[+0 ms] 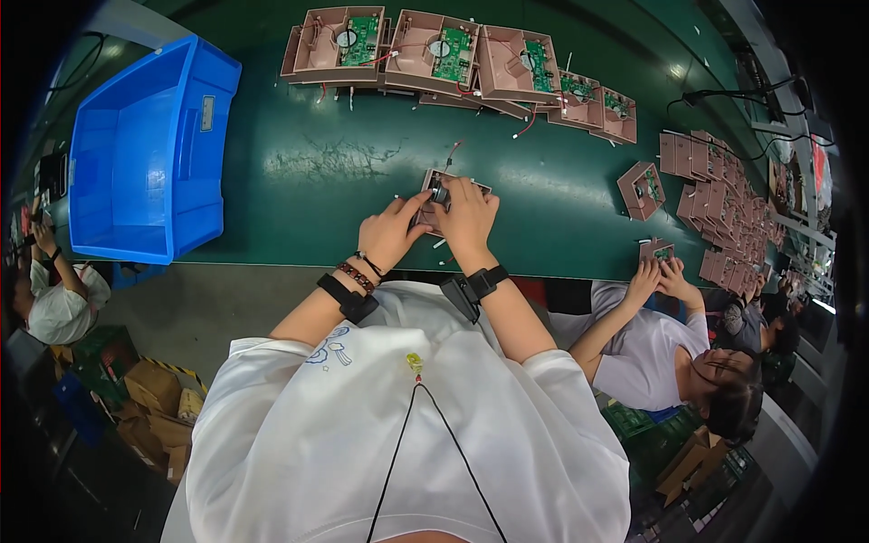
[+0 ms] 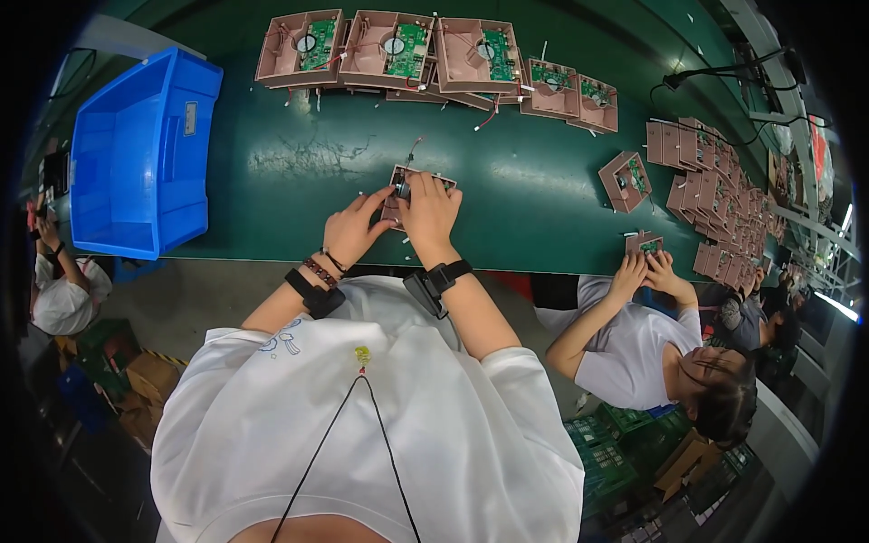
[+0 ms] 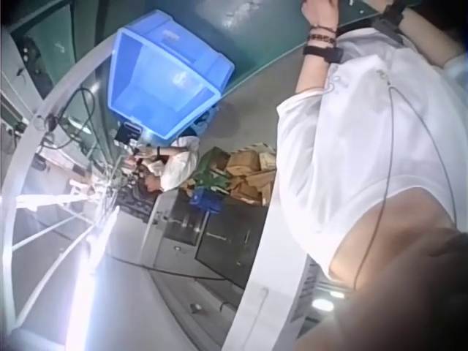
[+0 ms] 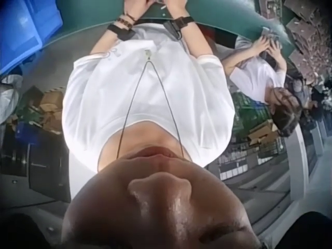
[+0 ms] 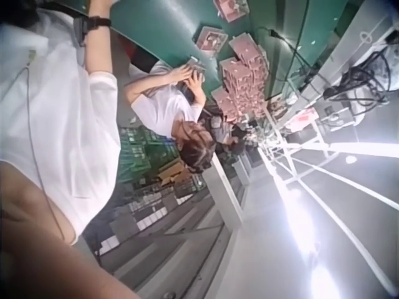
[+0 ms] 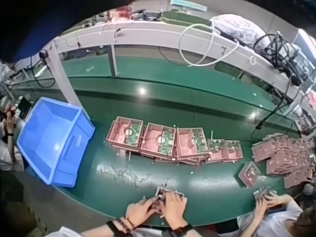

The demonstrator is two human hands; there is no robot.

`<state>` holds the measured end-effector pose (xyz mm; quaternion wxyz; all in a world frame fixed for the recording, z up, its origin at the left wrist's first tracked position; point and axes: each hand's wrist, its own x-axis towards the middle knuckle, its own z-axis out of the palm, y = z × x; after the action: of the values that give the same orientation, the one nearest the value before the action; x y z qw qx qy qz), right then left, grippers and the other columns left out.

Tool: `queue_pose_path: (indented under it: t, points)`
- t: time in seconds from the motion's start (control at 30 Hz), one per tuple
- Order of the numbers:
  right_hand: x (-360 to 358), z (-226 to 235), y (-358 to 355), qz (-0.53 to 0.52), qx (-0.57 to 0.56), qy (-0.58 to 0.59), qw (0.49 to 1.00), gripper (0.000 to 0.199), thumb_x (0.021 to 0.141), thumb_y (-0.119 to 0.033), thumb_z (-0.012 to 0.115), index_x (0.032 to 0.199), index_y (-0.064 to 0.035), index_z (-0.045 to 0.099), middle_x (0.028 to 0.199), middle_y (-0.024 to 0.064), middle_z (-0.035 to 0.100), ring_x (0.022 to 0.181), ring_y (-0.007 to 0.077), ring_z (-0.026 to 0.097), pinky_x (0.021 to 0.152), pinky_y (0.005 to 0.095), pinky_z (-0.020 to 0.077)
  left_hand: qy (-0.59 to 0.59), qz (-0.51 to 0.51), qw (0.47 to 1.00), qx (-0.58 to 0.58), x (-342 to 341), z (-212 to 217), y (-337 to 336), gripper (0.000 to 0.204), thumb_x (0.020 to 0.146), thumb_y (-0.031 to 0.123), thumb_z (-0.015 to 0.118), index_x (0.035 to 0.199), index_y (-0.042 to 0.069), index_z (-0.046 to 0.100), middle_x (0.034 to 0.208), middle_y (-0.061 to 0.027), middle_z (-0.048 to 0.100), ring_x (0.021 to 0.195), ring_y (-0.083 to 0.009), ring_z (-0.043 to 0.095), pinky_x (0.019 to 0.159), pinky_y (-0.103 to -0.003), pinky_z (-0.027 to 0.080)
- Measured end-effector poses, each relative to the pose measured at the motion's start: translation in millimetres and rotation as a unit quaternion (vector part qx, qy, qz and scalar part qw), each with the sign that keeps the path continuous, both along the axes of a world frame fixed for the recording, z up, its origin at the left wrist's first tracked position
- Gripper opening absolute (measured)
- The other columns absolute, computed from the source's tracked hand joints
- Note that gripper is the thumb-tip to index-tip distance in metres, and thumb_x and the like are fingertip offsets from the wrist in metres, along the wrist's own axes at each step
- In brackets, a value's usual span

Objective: The person picks up a speaker and places it into a plastic housing, then connects the speaker wires to the circuit board. After repeating this process with several units, the person moves the assemblies aside and picks up a handheld tool.

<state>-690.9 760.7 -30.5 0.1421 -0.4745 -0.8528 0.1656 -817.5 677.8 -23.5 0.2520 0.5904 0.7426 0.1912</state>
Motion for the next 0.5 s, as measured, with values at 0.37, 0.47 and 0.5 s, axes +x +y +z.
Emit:
queue_pose_path:
  t: [0.37, 0.47, 0.5]
  points:
    - [1, 2, -1, 0.025, 0.057, -0.012, 0.998, 0.039, 0.058, -0.015, 0.072, 0.094, -0.0115, 0.057, 0.091, -0.0001, 0.055, 0.087, 0.0168, 0.054, 0.071, 0.0347, 0.0303, 0.054, -0.024, 0.997, -0.044, 2, 4, 3, 0.058, 0.076, 0.037, 0.062, 0.129, 0.033, 0.04, 0.087, -0.0059, 0.061, 0.063, -0.0266, 0.063, 0.051, -0.036, 0.05]
    - [0, 7, 0, 0.03, 0.078, 0.004, 0.996, 0.035, 0.059, -0.014, 0.071, 0.09, -0.0109, 0.056, 0.088, 0.0016, 0.055, 0.084, 0.0176, 0.054, 0.07, 0.0343, 0.0304, 0.064, -0.037, 0.996, -0.058, 1, 10, 7, 0.061, 0.075, 0.038, 0.062, 0.13, 0.033, 0.038, 0.086, -0.0077, 0.062, 0.064, -0.0272, 0.063, 0.052, -0.036, 0.05]
    - [-1, 8, 1, 0.031, 0.076, 0.005, 0.997, 0.035, 0.059, -0.015, 0.071, 0.09, -0.0108, 0.056, 0.087, 0.0015, 0.055, 0.084, 0.0173, 0.054, 0.07, 0.0342, 0.0304, 0.068, -0.044, 0.994, -0.066, 0, 11, 8, 0.062, 0.075, 0.039, 0.062, 0.131, 0.033, 0.037, 0.085, -0.0086, 0.063, 0.064, -0.0275, 0.063, 0.052, -0.036, 0.05]
